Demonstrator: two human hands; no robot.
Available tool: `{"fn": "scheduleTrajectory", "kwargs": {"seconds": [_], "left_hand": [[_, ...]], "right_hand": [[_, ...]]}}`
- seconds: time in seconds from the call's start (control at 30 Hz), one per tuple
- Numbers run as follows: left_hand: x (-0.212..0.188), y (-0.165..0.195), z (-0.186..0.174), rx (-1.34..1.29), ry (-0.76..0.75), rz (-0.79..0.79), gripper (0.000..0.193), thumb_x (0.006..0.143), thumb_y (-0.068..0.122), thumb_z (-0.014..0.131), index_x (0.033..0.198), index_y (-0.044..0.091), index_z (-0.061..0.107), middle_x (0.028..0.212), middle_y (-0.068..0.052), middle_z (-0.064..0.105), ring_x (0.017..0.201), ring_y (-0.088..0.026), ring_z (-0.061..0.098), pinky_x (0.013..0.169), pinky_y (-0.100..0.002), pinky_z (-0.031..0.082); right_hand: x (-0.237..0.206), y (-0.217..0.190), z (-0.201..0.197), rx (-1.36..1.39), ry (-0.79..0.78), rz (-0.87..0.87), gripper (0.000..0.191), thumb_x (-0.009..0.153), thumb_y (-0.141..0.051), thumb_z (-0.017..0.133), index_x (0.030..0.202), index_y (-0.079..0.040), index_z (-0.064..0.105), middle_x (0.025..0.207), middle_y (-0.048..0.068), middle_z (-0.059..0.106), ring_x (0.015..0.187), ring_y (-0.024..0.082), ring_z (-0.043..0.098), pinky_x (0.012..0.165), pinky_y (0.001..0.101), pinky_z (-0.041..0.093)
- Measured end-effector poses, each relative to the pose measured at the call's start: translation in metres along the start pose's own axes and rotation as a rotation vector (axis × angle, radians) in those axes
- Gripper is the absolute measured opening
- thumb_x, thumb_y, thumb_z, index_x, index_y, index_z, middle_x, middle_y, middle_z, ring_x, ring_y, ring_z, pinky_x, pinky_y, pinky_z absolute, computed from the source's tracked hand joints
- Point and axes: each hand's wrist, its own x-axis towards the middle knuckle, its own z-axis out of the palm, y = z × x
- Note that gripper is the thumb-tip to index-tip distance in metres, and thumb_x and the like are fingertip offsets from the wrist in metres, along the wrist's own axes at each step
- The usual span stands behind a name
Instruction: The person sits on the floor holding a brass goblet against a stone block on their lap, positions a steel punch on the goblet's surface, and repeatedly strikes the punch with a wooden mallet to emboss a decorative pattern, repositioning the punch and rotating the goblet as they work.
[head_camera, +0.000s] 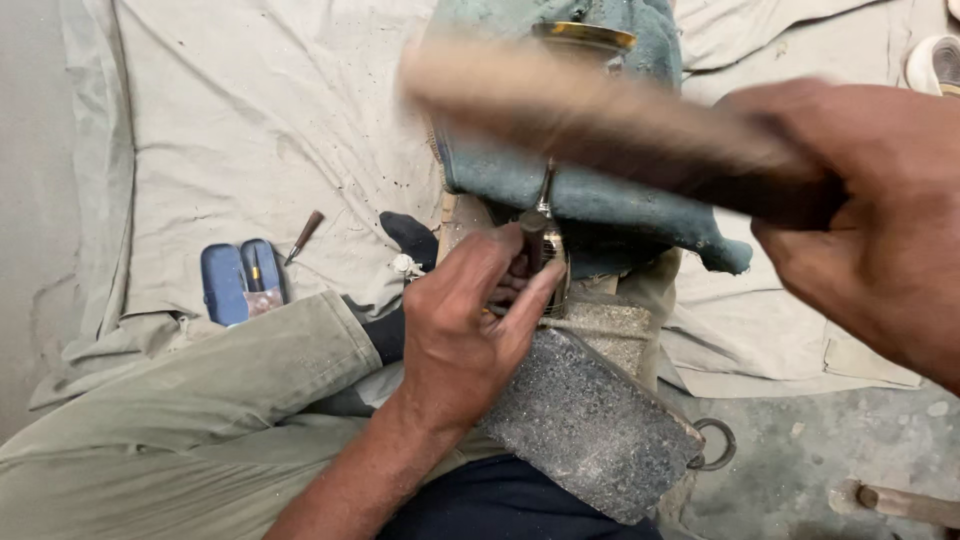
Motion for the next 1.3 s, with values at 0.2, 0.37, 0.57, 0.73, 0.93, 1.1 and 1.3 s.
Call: {"fn": "scheduleTrajectory", "kwargs": {"seconds": [0.2, 0.37, 0.57, 0.73, 0.93, 1.1, 1.3], "left_hand": [[0.014, 0.005, -0.007, -0.001, -0.163, 0.049, 0.032, 0.092, 0.009, 0.081, 0.12, 0.001, 0.068, 0.1, -0.014, 0.072, 0.082, -0.024, 0.075, 0.067, -0.035, 0.061], [0.027, 0.007, -0.009, 0.035, -0.313, 0.083, 0.033, 0.09, 0.01, 0.08, 0.121, 0.004, 0.068, 0.096, -0.013, 0.072, 0.078, -0.027, 0.073, 0.065, -0.039, 0.06], [0.043, 0.008, -0.004, 0.134, -0.509, 0.12, 0.032, 0.086, 0.014, 0.081, 0.115, 0.007, 0.072, 0.087, -0.013, 0.071, 0.071, -0.03, 0.071, 0.061, -0.045, 0.057], [0.052, 0.009, 0.005, 0.215, -0.634, 0.165, 0.032, 0.086, 0.006, 0.077, 0.117, 0.01, 0.074, 0.086, -0.012, 0.073, 0.072, -0.026, 0.072, 0.061, -0.043, 0.06], [0.067, 0.002, 0.006, 0.099, -0.618, 0.193, 0.035, 0.084, 0.013, 0.078, 0.119, 0.01, 0.071, 0.094, -0.011, 0.075, 0.074, -0.023, 0.073, 0.058, -0.034, 0.063], [0.08, 0.005, 0.014, 0.236, -0.812, 0.177, 0.046, 0.081, 0.018, 0.08, 0.124, 0.012, 0.067, 0.086, -0.011, 0.074, 0.072, -0.022, 0.073, 0.058, -0.036, 0.062], [0.09, 0.01, 0.013, 0.298, -0.895, 0.25, 0.048, 0.082, 0.021, 0.08, 0.127, 0.013, 0.065, 0.079, -0.013, 0.072, 0.071, -0.025, 0.073, 0.059, -0.04, 0.06]], "right_hand": [[-0.022, 0.023, 0.028, 0.276, 0.137, -0.018, 0.039, 0.081, 0.004, 0.072, 0.119, 0.001, 0.065, 0.085, 0.012, 0.066, 0.073, 0.018, 0.066, 0.067, 0.0321, 0.055], [-0.054, 0.029, 0.056, 0.281, 0.05, 0.22, 0.037, 0.082, 0.009, 0.074, 0.118, 0.001, 0.069, 0.081, 0.012, 0.069, 0.065, 0.018, 0.066, 0.061, 0.0291, 0.052], [-0.088, 0.034, 0.097, 0.339, 0.116, 0.324, 0.024, 0.084, 0.007, 0.075, 0.107, 0.0, 0.07, 0.084, 0.011, 0.069, 0.069, 0.019, 0.066, 0.066, 0.031, 0.051], [-0.107, 0.019, 0.133, 0.716, 0.205, 0.451, 0.029, 0.08, 0.01, 0.075, 0.105, 0.002, 0.067, 0.088, 0.011, 0.07, 0.073, 0.02, 0.068, 0.066, 0.0288, 0.057], [-0.128, 0.013, 0.17, 1.178, 0.476, 0.53, 0.028, 0.088, 0.012, 0.072, 0.112, 0.001, 0.063, 0.098, 0.008, 0.07, 0.093, 0.017, 0.071, 0.084, 0.0335, 0.064], [-0.125, 0.013, 0.19, 1.091, 0.325, 0.609, 0.03, 0.084, 0.01, 0.074, 0.111, 0.001, 0.066, 0.094, 0.009, 0.071, 0.087, 0.016, 0.069, 0.083, 0.0354, 0.062], [-0.119, -0.006, 0.189, 1.141, 0.47, 0.532, 0.028, 0.087, 0.009, 0.074, 0.111, 0.001, 0.064, 0.096, 0.006, 0.068, 0.087, 0.011, 0.066, 0.078, 0.0261, 0.055]]}}
